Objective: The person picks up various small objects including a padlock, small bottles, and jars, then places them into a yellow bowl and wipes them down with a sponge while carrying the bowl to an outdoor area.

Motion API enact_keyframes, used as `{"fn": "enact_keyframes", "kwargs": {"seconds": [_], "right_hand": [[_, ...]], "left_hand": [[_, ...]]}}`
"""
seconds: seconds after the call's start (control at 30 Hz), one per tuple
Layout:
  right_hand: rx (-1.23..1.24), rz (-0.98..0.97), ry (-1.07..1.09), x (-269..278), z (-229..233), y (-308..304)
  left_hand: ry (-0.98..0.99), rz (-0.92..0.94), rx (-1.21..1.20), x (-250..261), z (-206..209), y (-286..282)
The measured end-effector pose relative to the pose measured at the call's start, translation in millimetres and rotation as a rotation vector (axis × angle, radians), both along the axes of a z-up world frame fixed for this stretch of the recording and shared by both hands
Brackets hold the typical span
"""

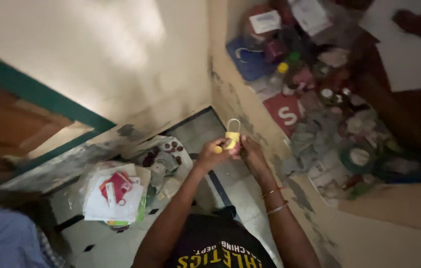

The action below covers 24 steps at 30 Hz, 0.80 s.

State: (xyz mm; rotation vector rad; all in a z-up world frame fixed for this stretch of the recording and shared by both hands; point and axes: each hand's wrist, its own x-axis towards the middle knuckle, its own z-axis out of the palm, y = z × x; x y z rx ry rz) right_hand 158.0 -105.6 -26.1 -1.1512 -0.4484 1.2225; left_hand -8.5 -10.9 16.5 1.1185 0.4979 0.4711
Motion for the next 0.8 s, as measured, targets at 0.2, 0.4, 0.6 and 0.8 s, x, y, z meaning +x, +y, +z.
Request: {"fn": "enact_keyframes", "kwargs": {"seconds": [0.2,0.4,0.6,0.8], "right_hand": [[-0.103,0.152,0.045,-53.1,0.8,31.4],[-0.035,0.312,0.081,-120.7,-33.8,72.9],[-0.136,0.445,0.12,-216.4,-39.7,116.7],[-0.273,0.587,0.111,-318.2,-55.8,145.0]], "left_hand": [[0.1,0.113,0.372,-64.0,7.6,5.1],[0.242,0.35,0.352,-152.7,-15.1,25.8],[0.348,0.625,0.489,-261.2,-39.0,43.5],[0.534,0.904,0.387,-354.3,-69.9,29.9]]}}
